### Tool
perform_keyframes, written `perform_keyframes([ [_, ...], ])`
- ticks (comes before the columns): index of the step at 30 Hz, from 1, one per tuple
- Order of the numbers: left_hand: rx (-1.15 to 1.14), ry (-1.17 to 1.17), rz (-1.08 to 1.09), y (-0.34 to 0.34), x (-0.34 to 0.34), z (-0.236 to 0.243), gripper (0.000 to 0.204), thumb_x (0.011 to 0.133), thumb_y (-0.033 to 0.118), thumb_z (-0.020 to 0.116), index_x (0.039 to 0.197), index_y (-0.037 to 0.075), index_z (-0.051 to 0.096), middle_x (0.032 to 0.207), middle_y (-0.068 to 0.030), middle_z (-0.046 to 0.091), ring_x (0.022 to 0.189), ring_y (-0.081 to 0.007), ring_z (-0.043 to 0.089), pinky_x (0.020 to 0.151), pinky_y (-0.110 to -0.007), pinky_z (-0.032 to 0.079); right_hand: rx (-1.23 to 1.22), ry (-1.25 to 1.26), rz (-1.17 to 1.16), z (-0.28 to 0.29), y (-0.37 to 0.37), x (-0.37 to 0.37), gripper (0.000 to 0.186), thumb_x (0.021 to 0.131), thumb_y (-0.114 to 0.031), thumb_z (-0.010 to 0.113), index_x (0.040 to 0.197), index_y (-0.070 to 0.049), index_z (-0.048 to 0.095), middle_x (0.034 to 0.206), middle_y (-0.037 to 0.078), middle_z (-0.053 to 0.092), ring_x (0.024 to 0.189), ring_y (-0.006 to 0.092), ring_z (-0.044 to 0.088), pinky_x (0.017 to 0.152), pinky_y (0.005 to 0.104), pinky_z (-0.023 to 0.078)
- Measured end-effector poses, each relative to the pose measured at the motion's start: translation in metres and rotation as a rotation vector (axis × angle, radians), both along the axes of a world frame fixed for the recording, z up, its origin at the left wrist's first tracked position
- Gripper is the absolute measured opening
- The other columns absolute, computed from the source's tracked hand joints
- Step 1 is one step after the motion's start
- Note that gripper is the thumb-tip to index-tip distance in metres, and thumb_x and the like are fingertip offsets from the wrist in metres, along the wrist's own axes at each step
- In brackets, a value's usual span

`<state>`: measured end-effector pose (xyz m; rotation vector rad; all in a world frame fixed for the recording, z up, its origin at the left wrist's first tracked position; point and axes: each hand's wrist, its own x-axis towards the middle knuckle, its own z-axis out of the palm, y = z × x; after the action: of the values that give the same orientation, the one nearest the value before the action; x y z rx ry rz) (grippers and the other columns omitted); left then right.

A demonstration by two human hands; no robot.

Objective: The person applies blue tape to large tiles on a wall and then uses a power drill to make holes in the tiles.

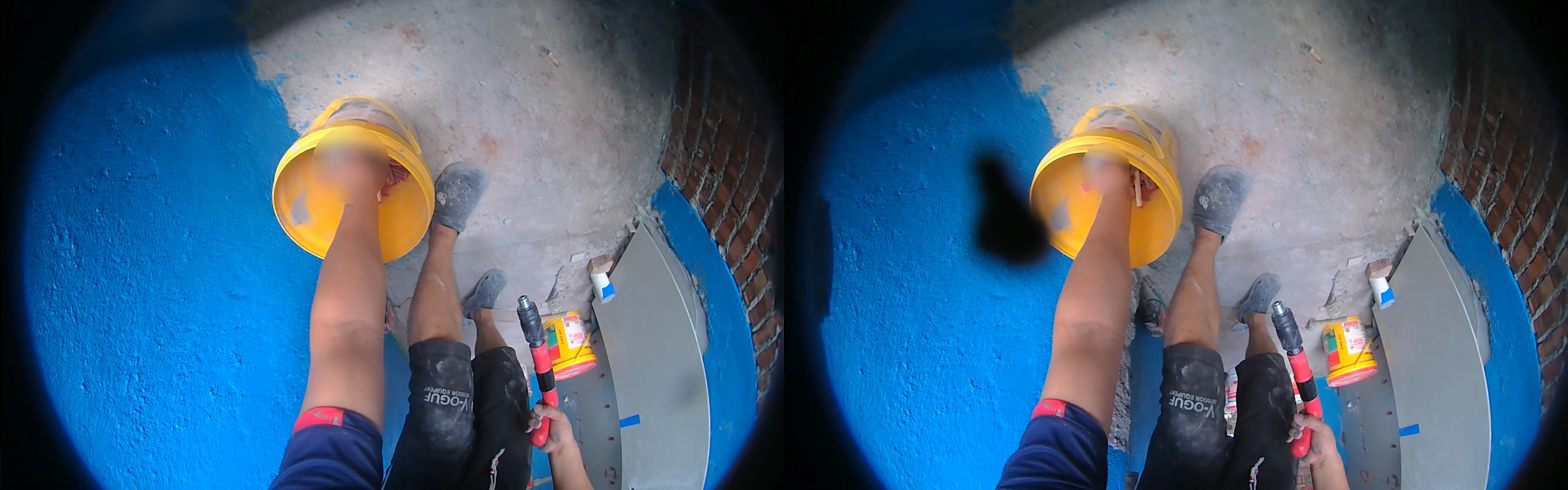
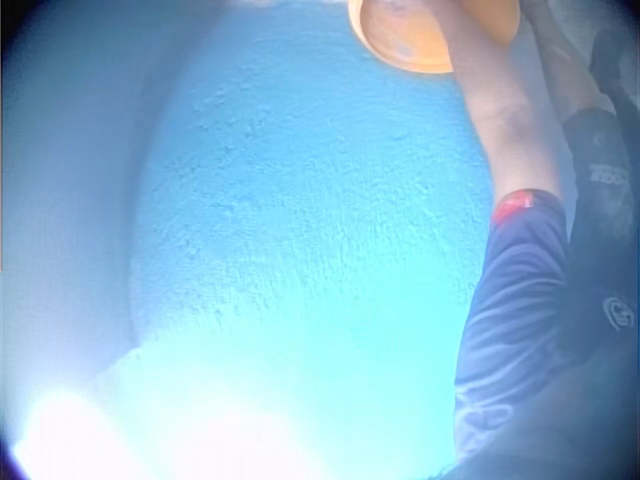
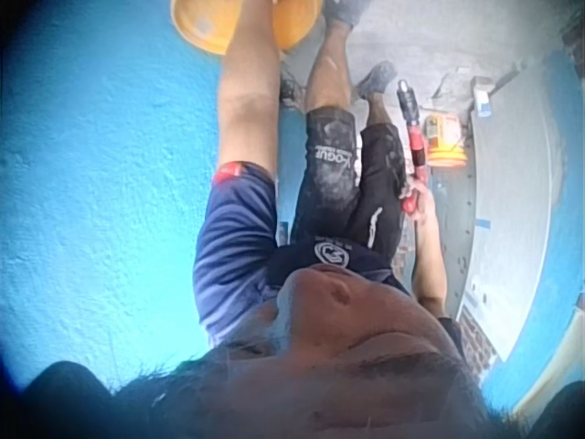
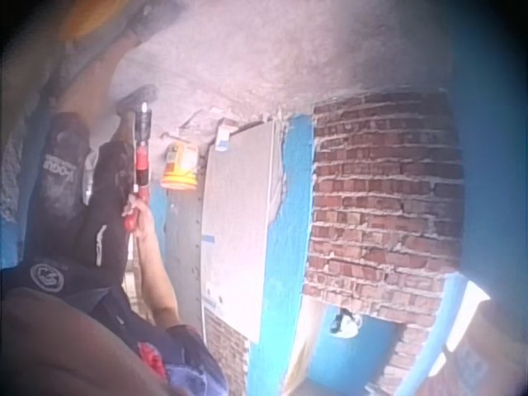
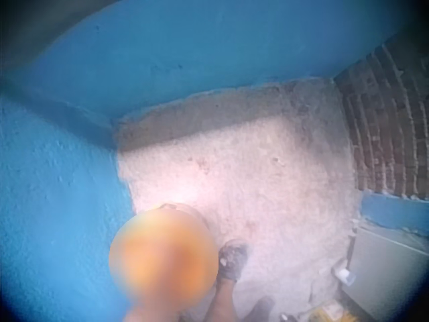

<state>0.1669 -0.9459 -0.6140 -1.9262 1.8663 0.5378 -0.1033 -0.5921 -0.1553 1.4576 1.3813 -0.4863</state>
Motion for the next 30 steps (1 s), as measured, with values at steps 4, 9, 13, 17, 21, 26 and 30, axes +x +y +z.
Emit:
perform_keyframes([
  [4,0.000,0.006,-0.013,0.000,0.006,0.007,0.025,0.089,0.022,0.056,0.100,0.001,0.063,0.092,-0.0103,0.065,0.084,-0.0221,0.063,0.072,-0.032,0.049,-0.015,-0.010,0.039,-0.003,-0.001,0.001,0.019,0.079,-0.008,0.065,0.094,-0.007,0.052,0.066,0.001,0.050,0.055,0.0151,0.053,0.056,0.0319,0.048],
  [9,0.001,0.013,-0.106,0.004,-0.009,0.027,0.020,0.089,0.016,0.056,0.093,-0.002,0.064,0.083,-0.0101,0.065,0.075,-0.0205,0.064,0.064,-0.029,0.050,-0.013,0.010,-0.002,0.003,0.004,0.004,0.017,0.081,-0.009,0.064,0.092,-0.006,0.052,0.065,0.001,0.050,0.056,0.0146,0.053,0.058,0.0324,0.048],
  [13,-0.305,0.005,-0.269,0.027,0.043,0.010,0.016,0.088,0.010,0.056,0.089,-0.004,0.063,0.077,-0.0095,0.064,0.067,-0.0182,0.063,0.057,-0.025,0.049,-0.035,-0.061,-0.070,0.010,0.008,0.010,0.015,0.082,-0.009,0.064,0.090,-0.007,0.051,0.065,0.001,0.049,0.057,0.0139,0.052,0.057,0.0319,0.048],
  [17,0.089,0.813,1.071,0.031,0.030,0.046,0.011,0.088,0.008,0.055,0.092,0.001,0.062,0.079,-0.0071,0.064,0.063,-0.0154,0.059,0.054,-0.024,0.044,-0.110,-0.070,-0.045,0.013,0.021,0.021,0.017,0.082,-0.009,0.065,0.091,-0.009,0.051,0.065,0.000,0.049,0.057,0.0136,0.052,0.058,0.0314,0.046],
  [21,0.114,1.016,1.386,0.030,0.001,0.126,0.011,0.087,0.006,0.053,0.092,0.003,0.062,0.085,-0.0061,0.065,0.066,-0.0143,0.058,0.053,-0.024,0.042,-0.141,-0.081,-0.230,0.027,0.035,0.027,0.020,0.082,-0.006,0.065,0.094,-0.010,0.050,0.067,0.001,0.049,0.057,0.0142,0.052,0.060,0.0331,0.047],
  [26,0.217,1.298,1.190,0.034,-0.034,0.257,0.008,0.082,0.008,0.052,0.077,0.004,0.056,0.102,-0.0154,0.065,0.077,-0.0175,0.062,0.053,-0.023,0.043,-0.245,-0.071,-0.214,0.052,0.050,0.038,0.013,0.084,-0.007,0.063,0.083,-0.010,0.050,0.065,-0.001,0.048,0.057,0.0131,0.052,0.060,0.0316,0.046],
  [30,0.431,1.589,1.002,0.068,-0.054,0.332,0.022,0.085,0.019,0.063,0.072,0.006,0.050,0.095,-0.0255,0.067,0.053,-0.0172,0.056,0.042,-0.021,0.038,-0.355,-0.042,-0.245,0.063,0.076,0.045,0.013,0.083,-0.007,0.063,0.083,-0.010,0.050,0.065,-0.001,0.048,0.058,0.0135,0.053,0.060,0.0315,0.046],
])
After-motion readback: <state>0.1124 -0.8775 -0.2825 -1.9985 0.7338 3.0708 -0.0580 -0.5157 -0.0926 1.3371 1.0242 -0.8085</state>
